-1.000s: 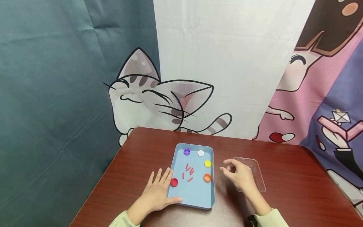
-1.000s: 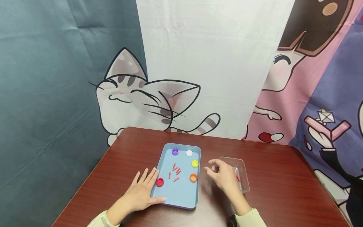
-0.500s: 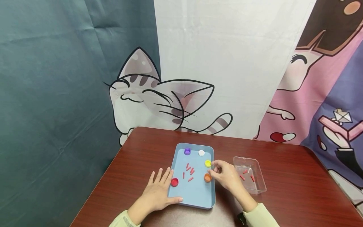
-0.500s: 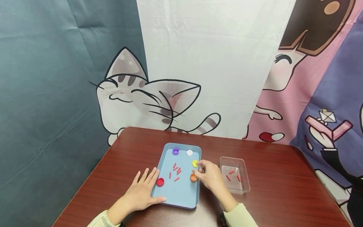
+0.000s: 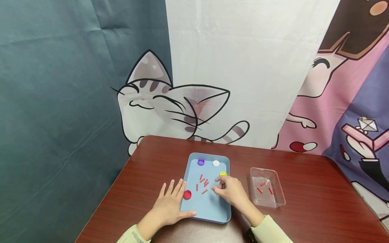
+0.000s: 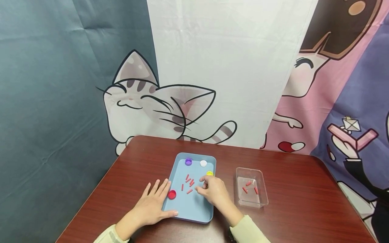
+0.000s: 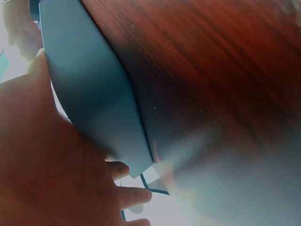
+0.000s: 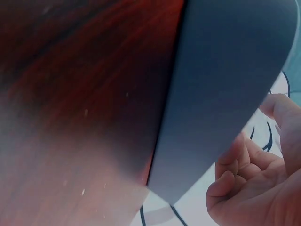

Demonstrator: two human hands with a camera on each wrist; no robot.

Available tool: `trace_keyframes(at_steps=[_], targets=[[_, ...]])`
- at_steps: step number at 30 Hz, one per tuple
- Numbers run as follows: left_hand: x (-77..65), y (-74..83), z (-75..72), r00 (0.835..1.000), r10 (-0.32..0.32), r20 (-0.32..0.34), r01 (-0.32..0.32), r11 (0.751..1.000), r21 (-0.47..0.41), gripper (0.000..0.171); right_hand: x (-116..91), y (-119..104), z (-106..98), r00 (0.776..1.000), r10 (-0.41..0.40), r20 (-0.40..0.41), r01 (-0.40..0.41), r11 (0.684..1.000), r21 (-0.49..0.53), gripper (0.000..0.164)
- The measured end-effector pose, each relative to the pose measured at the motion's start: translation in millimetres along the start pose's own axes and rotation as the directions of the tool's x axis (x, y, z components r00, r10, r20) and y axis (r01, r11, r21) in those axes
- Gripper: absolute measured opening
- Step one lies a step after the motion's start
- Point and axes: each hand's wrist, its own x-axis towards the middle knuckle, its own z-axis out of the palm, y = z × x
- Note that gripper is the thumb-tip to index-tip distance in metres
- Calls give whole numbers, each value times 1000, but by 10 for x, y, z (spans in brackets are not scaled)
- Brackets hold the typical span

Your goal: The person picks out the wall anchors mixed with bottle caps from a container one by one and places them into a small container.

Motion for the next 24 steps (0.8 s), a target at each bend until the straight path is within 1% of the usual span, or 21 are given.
trace_keyframes(at_steps=[6,10,15,18,24], targets=[[-9,1,-20,1000,7,-2,-7,1000,0,110,4,-60,85,997,-33,70,35,999,-28,24],[-14,10,-37,1000,7,1,-7,1000,-8,111,-8,-97,118,992,-54,111,60,997,-48,18],[-16,5,-31,1000,8,-2,-8,1000,1,111,-23,-121,162,984,-58,169,74,993,-94,17],[-17,2,-28,1000,8,-3,-8,1000,0,111,-25,-123,189,980,-74,183,99,986,-135,18],[-5,-8,-14,1000,10,-5,-10,1000,-1,111,-11,-124,233,979,-110,170,141,973,-183,19]])
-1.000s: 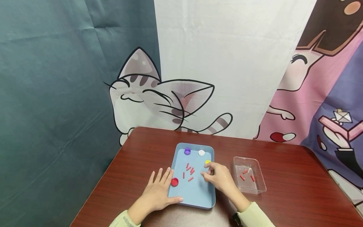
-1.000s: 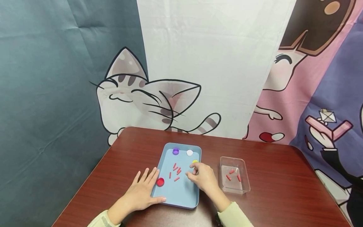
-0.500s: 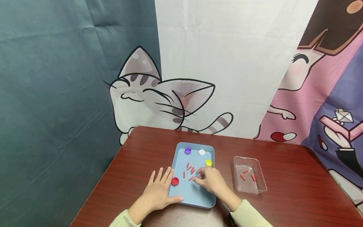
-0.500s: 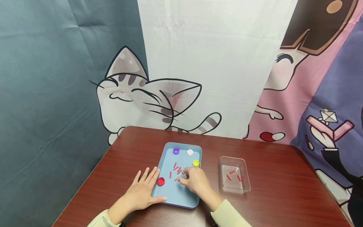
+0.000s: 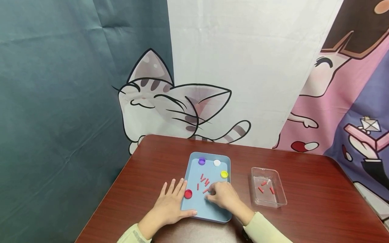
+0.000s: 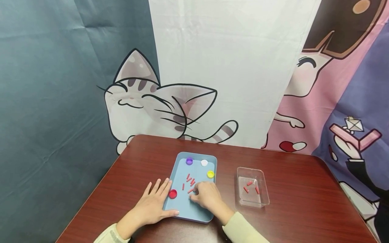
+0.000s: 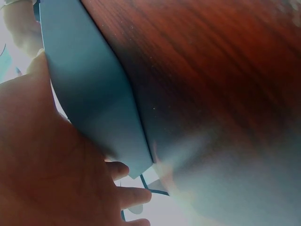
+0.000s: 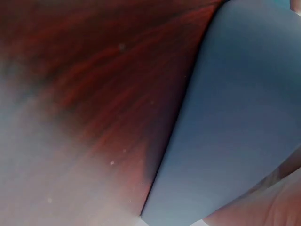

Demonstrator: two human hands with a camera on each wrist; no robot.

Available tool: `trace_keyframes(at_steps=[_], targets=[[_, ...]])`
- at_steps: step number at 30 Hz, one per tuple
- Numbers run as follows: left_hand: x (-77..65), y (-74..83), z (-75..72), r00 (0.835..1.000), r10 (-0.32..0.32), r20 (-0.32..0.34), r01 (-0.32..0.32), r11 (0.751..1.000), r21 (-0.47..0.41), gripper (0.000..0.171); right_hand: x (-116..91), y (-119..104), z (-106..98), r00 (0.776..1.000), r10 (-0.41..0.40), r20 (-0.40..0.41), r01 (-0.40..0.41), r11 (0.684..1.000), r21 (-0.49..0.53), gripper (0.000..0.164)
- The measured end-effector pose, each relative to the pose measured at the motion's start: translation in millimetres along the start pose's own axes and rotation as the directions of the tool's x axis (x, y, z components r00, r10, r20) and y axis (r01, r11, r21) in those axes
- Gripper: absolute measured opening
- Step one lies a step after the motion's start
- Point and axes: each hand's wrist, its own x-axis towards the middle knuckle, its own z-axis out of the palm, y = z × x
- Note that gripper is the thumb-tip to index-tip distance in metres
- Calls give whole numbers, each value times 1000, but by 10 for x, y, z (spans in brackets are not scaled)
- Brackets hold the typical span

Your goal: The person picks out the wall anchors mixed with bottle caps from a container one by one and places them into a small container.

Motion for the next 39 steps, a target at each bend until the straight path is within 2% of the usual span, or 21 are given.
trace_keyframes(at_steps=[9,20,29,39], targets=[[9,-10,4,1000,4,-4,-4,1000,5,112,48,-18,9,1000,-4,-24,3,1000,-16,21],[32,5,-5,1000,1,-9,-1,1000,7,112,121,-19,20,1000,0,-9,0,1000,-28,25],[42,-7,-8,1000,-8,6,8,1000,8,112,158,-44,36,999,-34,-17,33,998,-56,29],[28,-17,32,1000,-9,8,9,1000,9,113,162,-39,99,1000,-16,3,16,996,-91,23]])
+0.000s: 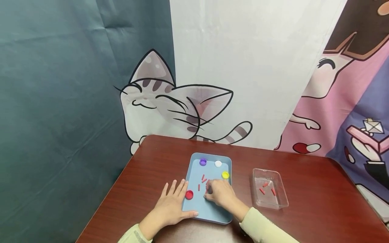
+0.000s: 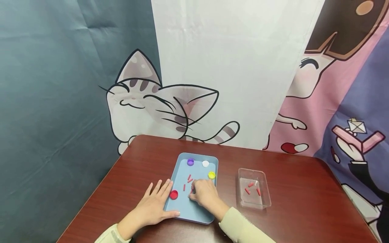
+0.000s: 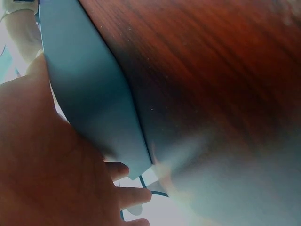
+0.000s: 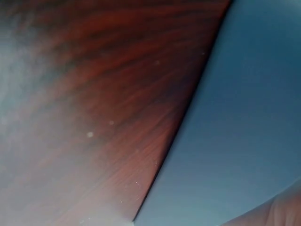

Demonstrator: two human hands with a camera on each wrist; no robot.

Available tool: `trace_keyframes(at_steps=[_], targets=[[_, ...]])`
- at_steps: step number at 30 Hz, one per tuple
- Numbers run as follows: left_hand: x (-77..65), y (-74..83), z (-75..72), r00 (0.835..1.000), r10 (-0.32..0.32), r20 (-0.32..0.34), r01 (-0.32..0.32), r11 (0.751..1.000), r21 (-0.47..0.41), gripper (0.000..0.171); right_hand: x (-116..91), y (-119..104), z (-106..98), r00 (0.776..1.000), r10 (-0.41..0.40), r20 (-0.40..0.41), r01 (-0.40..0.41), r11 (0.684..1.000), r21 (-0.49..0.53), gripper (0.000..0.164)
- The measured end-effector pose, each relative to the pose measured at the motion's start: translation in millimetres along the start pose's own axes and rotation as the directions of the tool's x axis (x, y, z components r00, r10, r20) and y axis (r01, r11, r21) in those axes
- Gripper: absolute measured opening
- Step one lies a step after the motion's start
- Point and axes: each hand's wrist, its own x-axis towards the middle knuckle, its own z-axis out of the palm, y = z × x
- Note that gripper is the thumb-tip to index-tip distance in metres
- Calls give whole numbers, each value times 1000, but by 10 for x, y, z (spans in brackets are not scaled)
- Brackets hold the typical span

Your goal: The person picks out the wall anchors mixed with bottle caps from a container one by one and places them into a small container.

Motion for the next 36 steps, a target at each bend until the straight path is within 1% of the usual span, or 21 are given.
trace_keyframes(at_steps=[5,8,10,12,18,21,23,29,36], targets=[[-7,5,8,1000,2,-3,-2,1000,10,113,0,-7,26,999,-38,-16,37,997,-68,17],[-2,8,-1,1000,4,-4,-4,1000,9,113,2,-10,8,998,-55,-24,53,995,-83,16],[2,10,-8,1000,7,-5,-7,1000,6,113,-4,-6,-18,999,-45,-25,43,997,-64,13],[5,11,-12,1000,9,-7,-9,1000,3,113,-14,6,-55,998,-42,-41,41,999,-26,11],[-15,15,-22,1000,8,0,-8,1000,1,112,-75,71,-151,990,-69,-121,81,993,91,9],[-31,22,-30,1000,7,3,-7,1000,-2,112,-118,94,-197,989,-64,-135,81,988,129,10],[-30,33,-25,1000,9,2,-9,1000,-6,112,-159,114,-237,989,-50,-139,72,985,157,10],[-37,40,-31,1000,3,2,-3,1000,-9,112,-261,168,-349,989,36,-144,2,966,257,12],[-40,35,-35,1000,6,-6,-6,1000,-13,111,-362,305,-467,981,133,-138,-82,943,322,13]])
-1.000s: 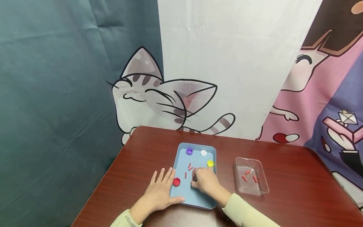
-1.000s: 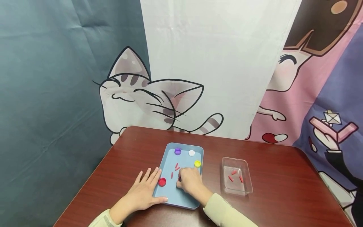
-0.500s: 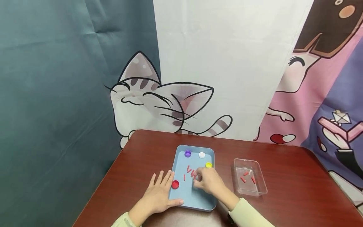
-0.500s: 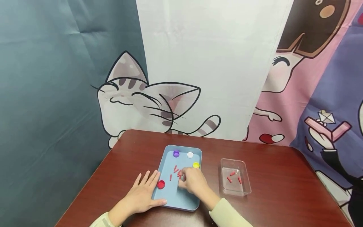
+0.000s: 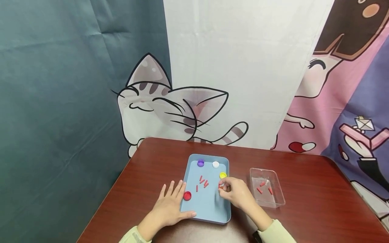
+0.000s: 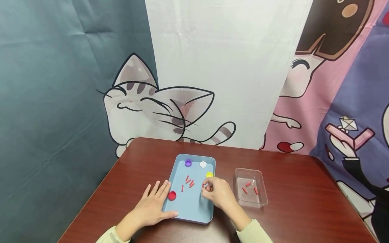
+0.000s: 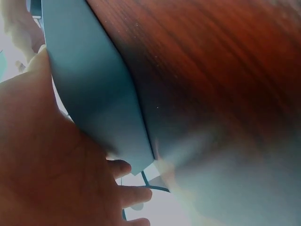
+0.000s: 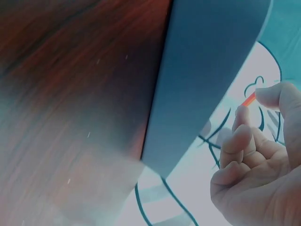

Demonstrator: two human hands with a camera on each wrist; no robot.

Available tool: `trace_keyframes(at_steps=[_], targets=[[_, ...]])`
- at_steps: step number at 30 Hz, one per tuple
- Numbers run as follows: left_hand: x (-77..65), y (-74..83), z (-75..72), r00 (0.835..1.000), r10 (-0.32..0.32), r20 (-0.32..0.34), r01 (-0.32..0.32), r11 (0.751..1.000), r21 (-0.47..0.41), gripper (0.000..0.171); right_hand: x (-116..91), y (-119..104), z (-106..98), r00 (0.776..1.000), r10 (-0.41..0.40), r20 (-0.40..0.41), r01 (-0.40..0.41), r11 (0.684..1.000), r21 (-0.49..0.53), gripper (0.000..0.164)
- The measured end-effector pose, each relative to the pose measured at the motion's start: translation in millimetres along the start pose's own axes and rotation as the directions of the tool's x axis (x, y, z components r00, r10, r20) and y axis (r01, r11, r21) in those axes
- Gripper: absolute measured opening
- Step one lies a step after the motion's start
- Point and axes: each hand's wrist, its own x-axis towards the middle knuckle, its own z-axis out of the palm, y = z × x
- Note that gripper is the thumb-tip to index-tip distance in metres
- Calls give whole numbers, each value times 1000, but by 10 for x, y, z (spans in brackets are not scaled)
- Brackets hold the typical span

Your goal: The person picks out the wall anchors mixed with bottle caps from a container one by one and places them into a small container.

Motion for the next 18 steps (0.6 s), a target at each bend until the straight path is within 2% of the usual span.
trace_keyframes(at_steps=[5,9,13,18], targets=[[14,-3,18,1000,-2,2,2,1000,17,111,-53,70,-126,998,59,-2,-59,997,50,14],[24,1,10,1000,0,4,0,1000,20,111,-95,117,-239,995,95,-13,-94,994,52,13],[26,3,-13,1000,-1,-7,1,1000,22,110,-114,183,-351,994,106,-40,-104,994,32,13],[19,-3,-4,1000,-7,-7,7,1000,30,111,-169,315,-475,992,75,-100,-75,997,-5,13]])
